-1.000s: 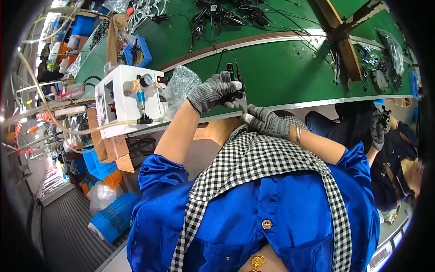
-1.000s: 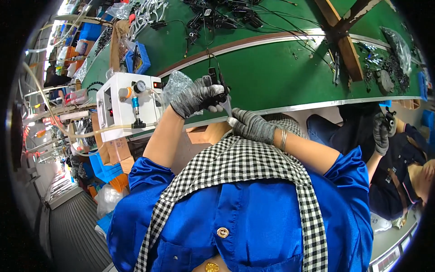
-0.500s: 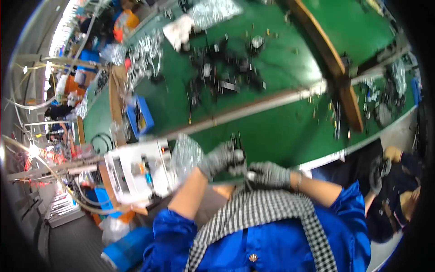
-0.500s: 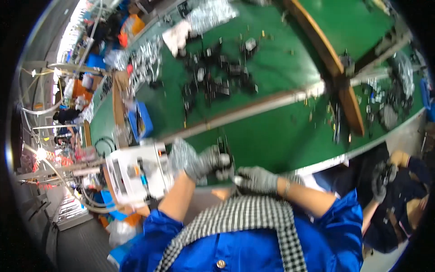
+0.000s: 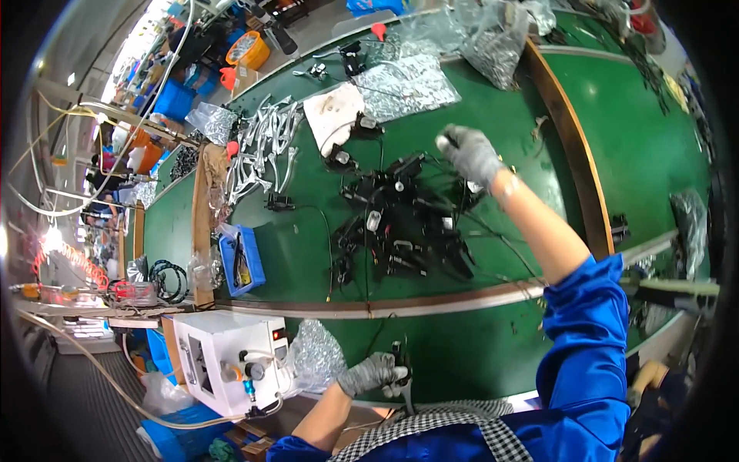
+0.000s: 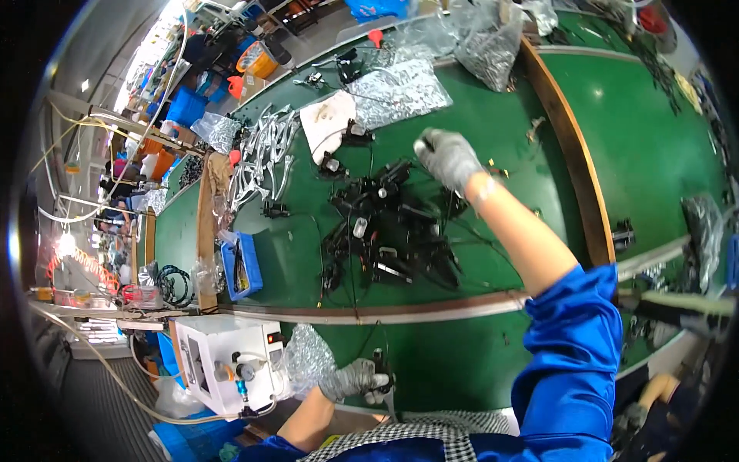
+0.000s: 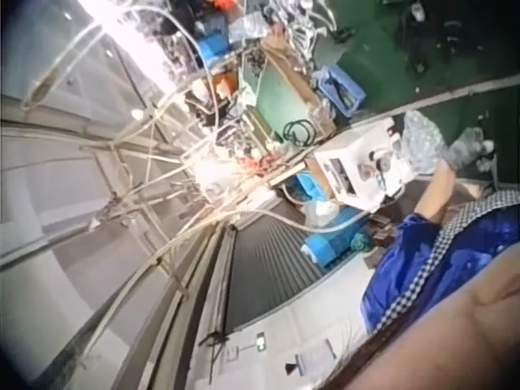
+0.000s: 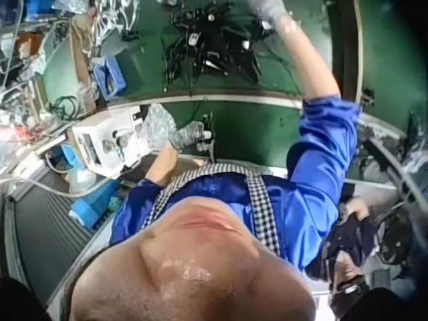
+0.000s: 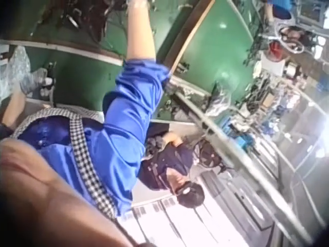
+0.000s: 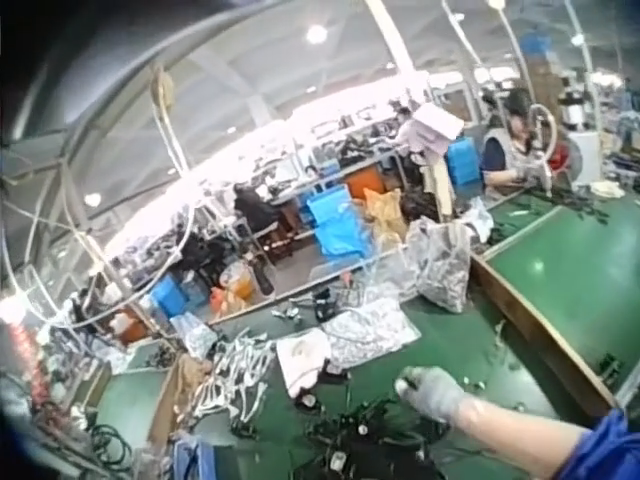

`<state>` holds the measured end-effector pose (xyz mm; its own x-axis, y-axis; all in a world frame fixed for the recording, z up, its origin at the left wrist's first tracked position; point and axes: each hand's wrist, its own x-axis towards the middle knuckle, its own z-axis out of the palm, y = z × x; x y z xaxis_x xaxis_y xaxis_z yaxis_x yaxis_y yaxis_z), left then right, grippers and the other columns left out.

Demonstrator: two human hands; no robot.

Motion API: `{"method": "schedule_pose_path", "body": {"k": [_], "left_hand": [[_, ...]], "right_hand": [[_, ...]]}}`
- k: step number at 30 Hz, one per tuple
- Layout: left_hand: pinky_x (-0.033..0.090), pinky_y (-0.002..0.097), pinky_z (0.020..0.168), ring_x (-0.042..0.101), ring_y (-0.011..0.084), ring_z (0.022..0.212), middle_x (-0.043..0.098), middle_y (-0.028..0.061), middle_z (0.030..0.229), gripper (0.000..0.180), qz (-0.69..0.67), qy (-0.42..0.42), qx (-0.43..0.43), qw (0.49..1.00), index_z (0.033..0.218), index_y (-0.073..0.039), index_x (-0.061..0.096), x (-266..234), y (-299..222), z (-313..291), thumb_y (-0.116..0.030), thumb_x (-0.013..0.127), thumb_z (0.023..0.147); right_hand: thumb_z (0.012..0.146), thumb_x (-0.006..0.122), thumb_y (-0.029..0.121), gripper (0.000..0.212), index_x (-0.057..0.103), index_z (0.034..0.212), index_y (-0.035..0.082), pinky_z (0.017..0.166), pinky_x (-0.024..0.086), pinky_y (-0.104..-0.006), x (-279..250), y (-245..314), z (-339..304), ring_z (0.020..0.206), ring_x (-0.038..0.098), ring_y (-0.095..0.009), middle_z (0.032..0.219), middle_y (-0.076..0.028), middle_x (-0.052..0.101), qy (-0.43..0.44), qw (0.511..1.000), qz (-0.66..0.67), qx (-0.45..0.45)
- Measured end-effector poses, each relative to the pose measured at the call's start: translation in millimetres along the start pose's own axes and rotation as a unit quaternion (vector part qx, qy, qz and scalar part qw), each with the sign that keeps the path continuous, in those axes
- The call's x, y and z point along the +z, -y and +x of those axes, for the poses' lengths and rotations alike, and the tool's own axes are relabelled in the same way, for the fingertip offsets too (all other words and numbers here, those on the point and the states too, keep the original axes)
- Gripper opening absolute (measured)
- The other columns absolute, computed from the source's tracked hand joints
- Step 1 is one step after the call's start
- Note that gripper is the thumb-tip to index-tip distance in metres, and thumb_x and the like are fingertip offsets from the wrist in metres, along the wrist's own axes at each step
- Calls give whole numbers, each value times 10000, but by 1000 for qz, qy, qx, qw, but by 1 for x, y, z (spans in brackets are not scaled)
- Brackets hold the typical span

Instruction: Scooping small metal components and assembling them onto frames using an electric screwdriver.

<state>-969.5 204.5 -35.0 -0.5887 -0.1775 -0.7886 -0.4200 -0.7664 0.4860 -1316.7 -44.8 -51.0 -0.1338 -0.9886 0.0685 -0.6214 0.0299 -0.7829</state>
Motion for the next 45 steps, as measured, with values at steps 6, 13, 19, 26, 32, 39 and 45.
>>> {"method": "schedule_pose_path", "body": {"k": [6, 13, 19, 26, 32, 39, 45], "left_hand": [[468, 251, 533, 589, 122, 554, 634, 68, 633, 368, 188, -39, 48, 980, 831, 12, 657, -39, 31, 17, -356, 645, 834], [405, 414, 473, 555, 311, 588, 512, 113, 636, 169, 307, -60, 191, 931, 836, -201, 559, -56, 36, 20, -261, 651, 709], [396, 445, 451, 553, 349, 583, 518, 127, 633, 240, 387, -91, 298, 868, 881, -190, 553, -65, 79, 40, -272, 662, 684], [390, 446, 444, 541, 351, 565, 505, 127, 618, 275, 434, -112, 278, 850, 887, -171, 558, -60, 73, 31, -256, 683, 658], [367, 426, 445, 511, 342, 541, 475, 115, 597, 288, 375, -105, 333, 859, 903, -159, 561, -64, 52, 23, -216, 693, 654], [351, 415, 454, 493, 334, 533, 464, 114, 595, 293, 237, -127, 245, 931, 896, -142, 555, -47, 47, 12, -203, 702, 649], [362, 404, 483, 499, 293, 575, 455, 122, 621, 280, 26, -73, -59, 995, 874, -103, 558, -46, 51, 15, -212, 729, 680]], "right_hand": [[855, 557, 207, 227, 633, 1002, 52, 780, 481, -399, 31, -23, 181, 875, 633, -295, 934, -161, 652, 4, 976, -214, -27], [812, 565, 221, 285, 645, 1024, 48, 855, 470, -397, 102, -38, 288, 962, 613, -345, 1070, -198, 623, 45, 980, -172, 95], [816, 547, 268, 351, 644, 1056, 31, 912, 442, -396, 122, -88, 351, 1009, 598, -341, 1136, -192, 600, 76, 947, -297, 101], [847, 464, 177, 321, 634, 1082, 39, 902, 453, -418, 119, -39, 312, 1042, 588, -347, 1146, -194, 593, 111, 936, -331, 48], [848, 466, 178, 319, 624, 1094, 51, 885, 465, -421, 126, -50, 314, 1039, 586, -360, 1139, -201, 593, 28, 947, -311, 68], [826, 558, 273, 271, 640, 1032, 117, 838, 469, -414, 106, -32, 257, 962, 608, -346, 1040, -173, 633, -84, 966, -229, 88], [787, 652, 196, 193, 637, 960, 112, 742, 482, -325, 66, -27, 144, 774, 622, -223, 829, -100, 660, -317, 947, -38, 40]]}}
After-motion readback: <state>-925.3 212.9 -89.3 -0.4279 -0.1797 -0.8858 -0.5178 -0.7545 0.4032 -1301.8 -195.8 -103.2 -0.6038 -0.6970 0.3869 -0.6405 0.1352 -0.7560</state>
